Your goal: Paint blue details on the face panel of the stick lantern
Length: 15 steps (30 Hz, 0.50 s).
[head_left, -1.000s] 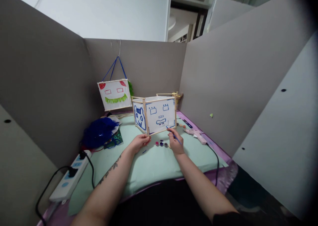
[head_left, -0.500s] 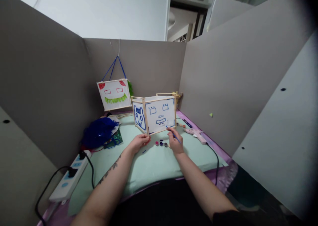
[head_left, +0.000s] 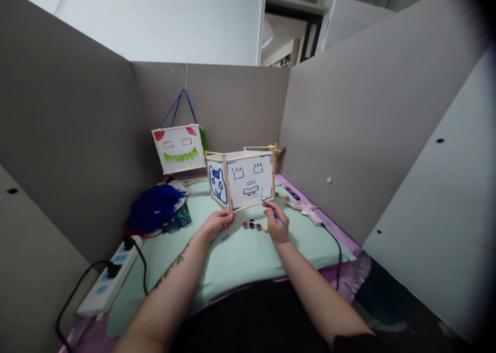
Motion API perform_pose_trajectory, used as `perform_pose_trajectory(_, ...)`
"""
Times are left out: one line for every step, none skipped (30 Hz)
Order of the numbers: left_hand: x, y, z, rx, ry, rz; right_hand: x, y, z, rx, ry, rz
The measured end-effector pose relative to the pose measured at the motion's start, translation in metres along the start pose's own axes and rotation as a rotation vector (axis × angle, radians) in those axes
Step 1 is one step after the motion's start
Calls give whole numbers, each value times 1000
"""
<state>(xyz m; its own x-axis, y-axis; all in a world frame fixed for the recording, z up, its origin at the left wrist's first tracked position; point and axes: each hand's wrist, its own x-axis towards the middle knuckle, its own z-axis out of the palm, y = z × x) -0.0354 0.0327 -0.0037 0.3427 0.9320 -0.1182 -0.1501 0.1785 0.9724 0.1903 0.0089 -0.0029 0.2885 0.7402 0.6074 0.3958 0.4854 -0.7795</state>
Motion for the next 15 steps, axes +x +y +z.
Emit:
perform_pose_trajectory(0, 0, 0, 1, 1, 2, -1, -1, -2, 14, 14, 3)
perform_pose_trajectory(0, -1, -1, 3, 0, 4, -2, -1, -3, 28, 27, 7)
perform_pose_trajectory(1, -1, -1, 6, -1, 5, -4, -1, -4, 40, 39, 12)
perform_pose_trajectory(1, -1, -1, 8, -3, 6, -5, -1, -5, 50, 47, 17)
perform_pose_trajectory(1, -1, -1, 11, -5, 6, -6, 0, -5, 55, 50, 20)
perform_pose_trajectory(1, -1, -1, 12, -5, 5, -6, 0, -6, 56, 45, 20)
perform_pose_trajectory(1, 0, -1, 13, -6, 4, -7, 1, -6, 52, 33, 17)
perform_pose_trajectory(1, 0, -1, 13, -5, 3, -7, 1, -6, 45, 14, 8)
perform_pose_trajectory(1, 0, -1, 12, -3, 2, -7, 1, -6, 36, -10, -4)
perform_pose_trajectory(2, -1, -1, 11, -2, 1, -7, 0, -5, 24, -37, -21)
perform_pose_trajectory(2, -1, -1, 10, -1, 0, -7, -1, -5, 11, -64, -39)
perform_pose_trajectory(2, -1, -1, 9, 0, -1, -7, -2, -5, -4, -90, -58)
perform_pose_trajectory(3, -1, -1, 7, 0, -3, -6, -3, -5, -19, -114, -79)
perform_pose_trajectory(3, -2, -1, 5, 0, -5, -6, -4, -5, -36, -137, -99)
perform_pose_trajectory(3, -2, -1, 2, -1, -7, -6, -5, -4, -52, -158, -120)
